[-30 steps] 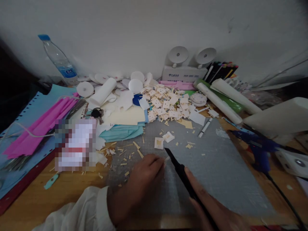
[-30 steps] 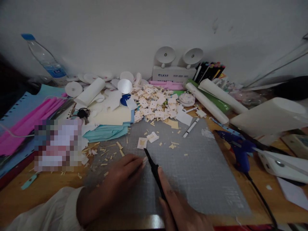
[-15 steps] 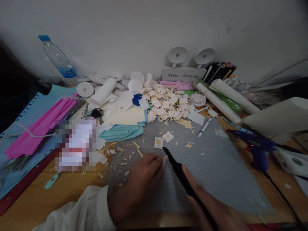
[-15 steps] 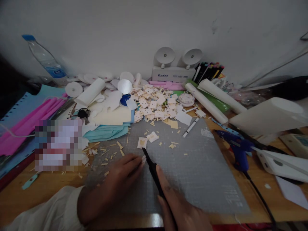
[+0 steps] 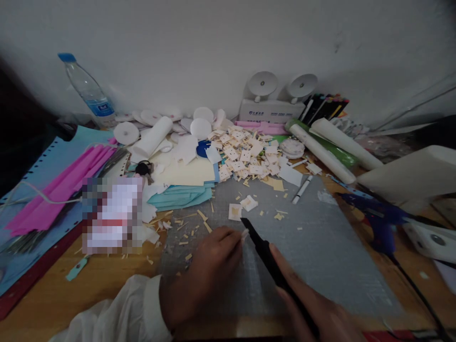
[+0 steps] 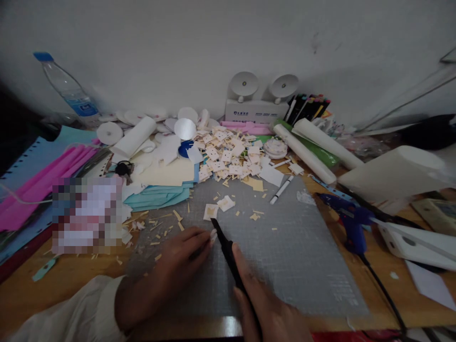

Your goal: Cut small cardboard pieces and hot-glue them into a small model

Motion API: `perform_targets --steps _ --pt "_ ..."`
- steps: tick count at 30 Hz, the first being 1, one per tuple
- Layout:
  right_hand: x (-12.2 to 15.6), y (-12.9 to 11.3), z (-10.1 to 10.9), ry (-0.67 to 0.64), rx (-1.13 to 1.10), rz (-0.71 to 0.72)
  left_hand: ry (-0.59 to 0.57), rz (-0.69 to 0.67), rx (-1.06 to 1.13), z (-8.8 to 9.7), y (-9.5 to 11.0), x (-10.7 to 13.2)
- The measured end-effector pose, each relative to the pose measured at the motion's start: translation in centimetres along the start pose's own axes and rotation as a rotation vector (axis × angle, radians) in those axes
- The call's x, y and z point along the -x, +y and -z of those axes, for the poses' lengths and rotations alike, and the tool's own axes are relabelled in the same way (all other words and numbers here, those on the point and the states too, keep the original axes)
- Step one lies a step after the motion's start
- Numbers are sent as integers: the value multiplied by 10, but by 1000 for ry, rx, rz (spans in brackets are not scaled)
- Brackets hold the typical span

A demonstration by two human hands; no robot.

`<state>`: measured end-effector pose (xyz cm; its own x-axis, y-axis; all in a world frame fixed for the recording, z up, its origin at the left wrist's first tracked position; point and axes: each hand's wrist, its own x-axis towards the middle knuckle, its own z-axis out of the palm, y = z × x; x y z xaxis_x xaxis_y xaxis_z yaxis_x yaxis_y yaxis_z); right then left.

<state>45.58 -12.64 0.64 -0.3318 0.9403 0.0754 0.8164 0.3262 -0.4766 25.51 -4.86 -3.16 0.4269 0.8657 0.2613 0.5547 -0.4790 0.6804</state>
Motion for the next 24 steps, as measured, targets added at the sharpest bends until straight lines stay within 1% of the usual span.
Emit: perform_targets --steps 3,7,9,13,17,20,24 --pt "-2 1 5 -5 5 12 8 25 29 2 3 -3" --pt "-4 -1 16 58 43 33 47 35 211 12 7 -8" --pt "-3 -1 21 82 50 36 70 45 264 19 6 -11" --pt "1 2 24 31 53 62 79 75 243 32 4 -11" --pt "8 12 19 -24 66 108 89 55 213 37 2 -8" --pt "15 19 19 -28 89 142 62 14 198 36 1 -6" --pt "26 26 24 -33 100 101 -28 3 194 33 3 -6"
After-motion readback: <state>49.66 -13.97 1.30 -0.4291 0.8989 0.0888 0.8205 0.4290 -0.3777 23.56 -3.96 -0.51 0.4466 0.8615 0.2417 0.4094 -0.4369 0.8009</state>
